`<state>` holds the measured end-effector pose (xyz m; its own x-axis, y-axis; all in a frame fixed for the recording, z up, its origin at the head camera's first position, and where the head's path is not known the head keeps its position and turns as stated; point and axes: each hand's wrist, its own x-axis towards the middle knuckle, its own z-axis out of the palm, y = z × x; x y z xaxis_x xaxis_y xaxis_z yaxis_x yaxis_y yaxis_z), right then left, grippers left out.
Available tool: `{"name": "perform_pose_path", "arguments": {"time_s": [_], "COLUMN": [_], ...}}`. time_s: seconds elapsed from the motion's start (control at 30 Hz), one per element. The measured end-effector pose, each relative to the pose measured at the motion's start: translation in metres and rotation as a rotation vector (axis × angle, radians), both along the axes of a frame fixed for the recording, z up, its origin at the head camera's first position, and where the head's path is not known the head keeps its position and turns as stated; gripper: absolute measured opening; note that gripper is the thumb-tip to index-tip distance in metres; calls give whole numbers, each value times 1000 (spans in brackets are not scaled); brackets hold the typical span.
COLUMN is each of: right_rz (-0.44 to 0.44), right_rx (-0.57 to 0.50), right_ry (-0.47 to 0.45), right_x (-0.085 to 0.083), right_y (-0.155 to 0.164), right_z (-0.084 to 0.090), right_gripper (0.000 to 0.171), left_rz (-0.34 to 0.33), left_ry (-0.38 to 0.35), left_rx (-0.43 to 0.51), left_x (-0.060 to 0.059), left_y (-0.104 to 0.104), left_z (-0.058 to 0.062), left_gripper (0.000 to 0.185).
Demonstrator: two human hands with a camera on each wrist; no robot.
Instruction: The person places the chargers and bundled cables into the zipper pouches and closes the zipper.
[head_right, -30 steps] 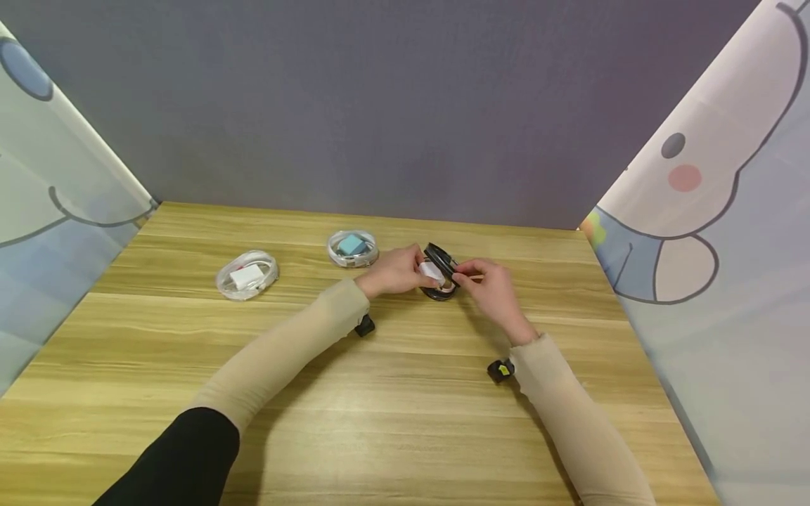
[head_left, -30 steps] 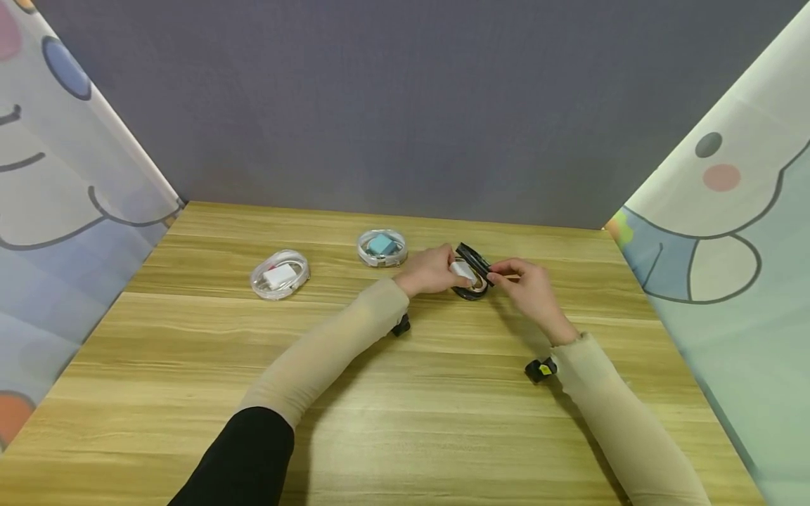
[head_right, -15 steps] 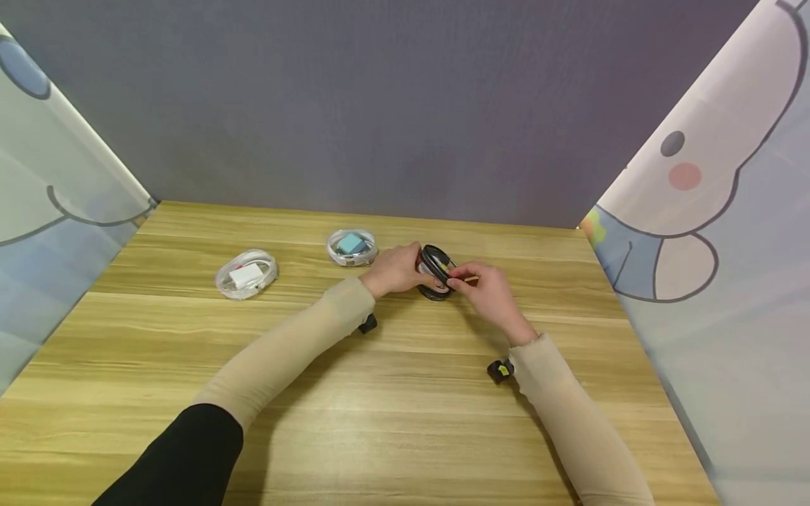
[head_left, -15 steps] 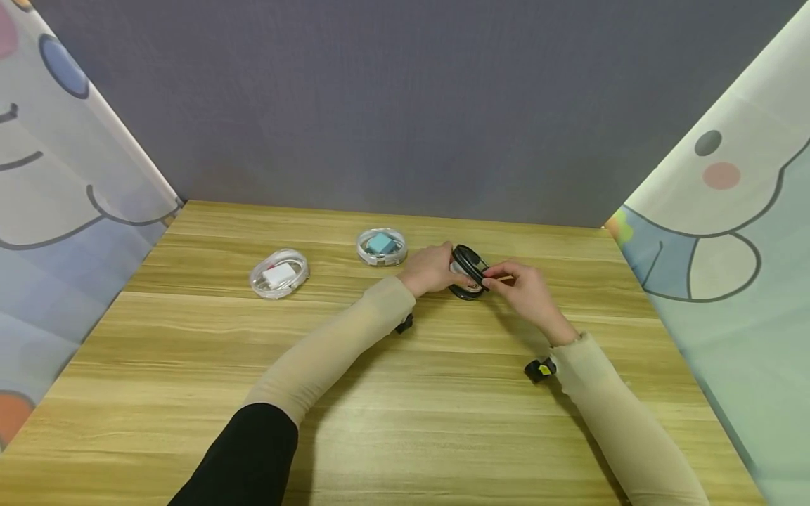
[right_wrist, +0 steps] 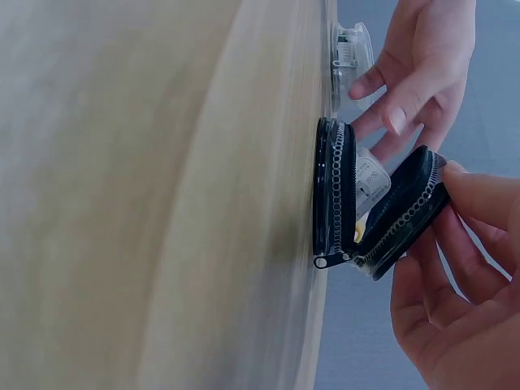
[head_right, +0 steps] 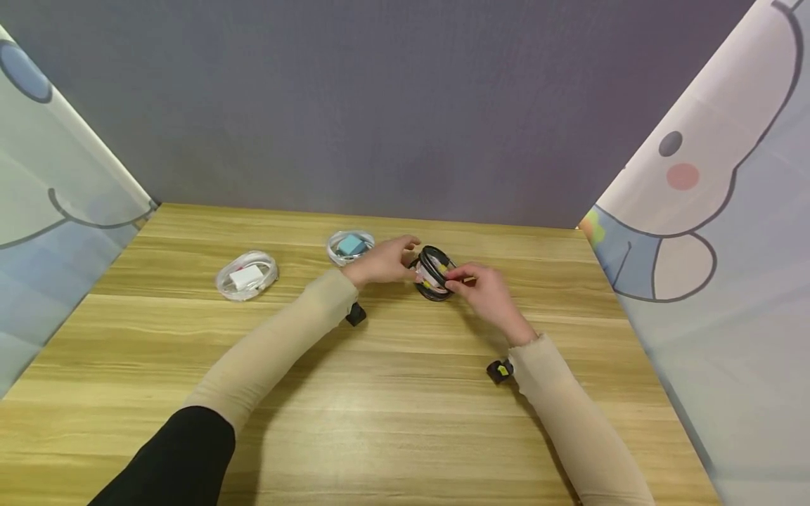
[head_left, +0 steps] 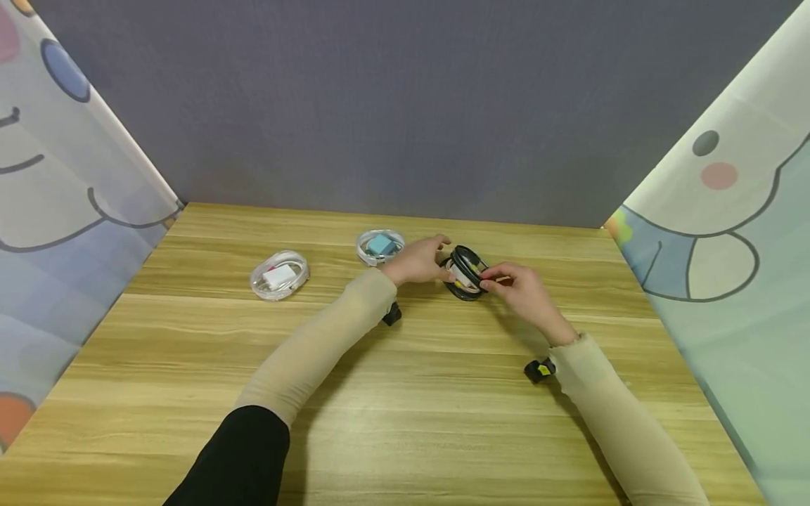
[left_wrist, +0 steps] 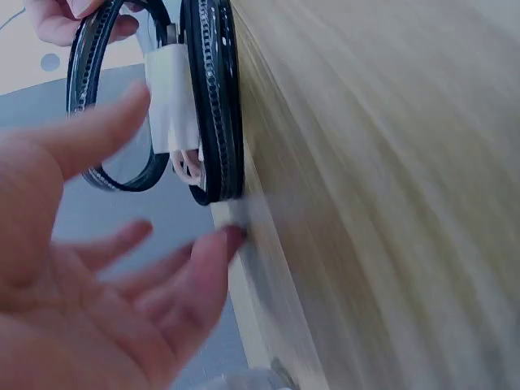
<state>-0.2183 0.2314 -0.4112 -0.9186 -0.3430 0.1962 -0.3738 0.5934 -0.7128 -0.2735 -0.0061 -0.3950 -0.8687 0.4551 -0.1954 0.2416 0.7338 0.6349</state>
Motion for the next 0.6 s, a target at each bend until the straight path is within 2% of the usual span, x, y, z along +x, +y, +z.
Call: {"name": "perform_pose_path", "arguments": {"time_s": [0.17,0.3,0.37,0.47,0.6], "right_rz": [15,29,41,54,60], "right_rx": [29,50,55,53,50], "right_ry": [10,-9,-19,-35,-62], "right_x": [0,1,1,0,-1], "right_y": [-3,-6,-7,-7,-7], "right_z": [2,3,3,3,1], "right_gripper": [13,12,12,12,14], "left_rz": [-140,-181,-184,-176,-156], "left_ry": [-31,-47,-55,-49,34], "left_rx": [113,153,152,133,98], "left_x": [-5,-5,-4,-3,-5], "left_y": [-4,-8,-9,-10,-12], "left_z": [-5,-6,-5,-3,-7], "left_gripper": [89,91,83,59,32]}}
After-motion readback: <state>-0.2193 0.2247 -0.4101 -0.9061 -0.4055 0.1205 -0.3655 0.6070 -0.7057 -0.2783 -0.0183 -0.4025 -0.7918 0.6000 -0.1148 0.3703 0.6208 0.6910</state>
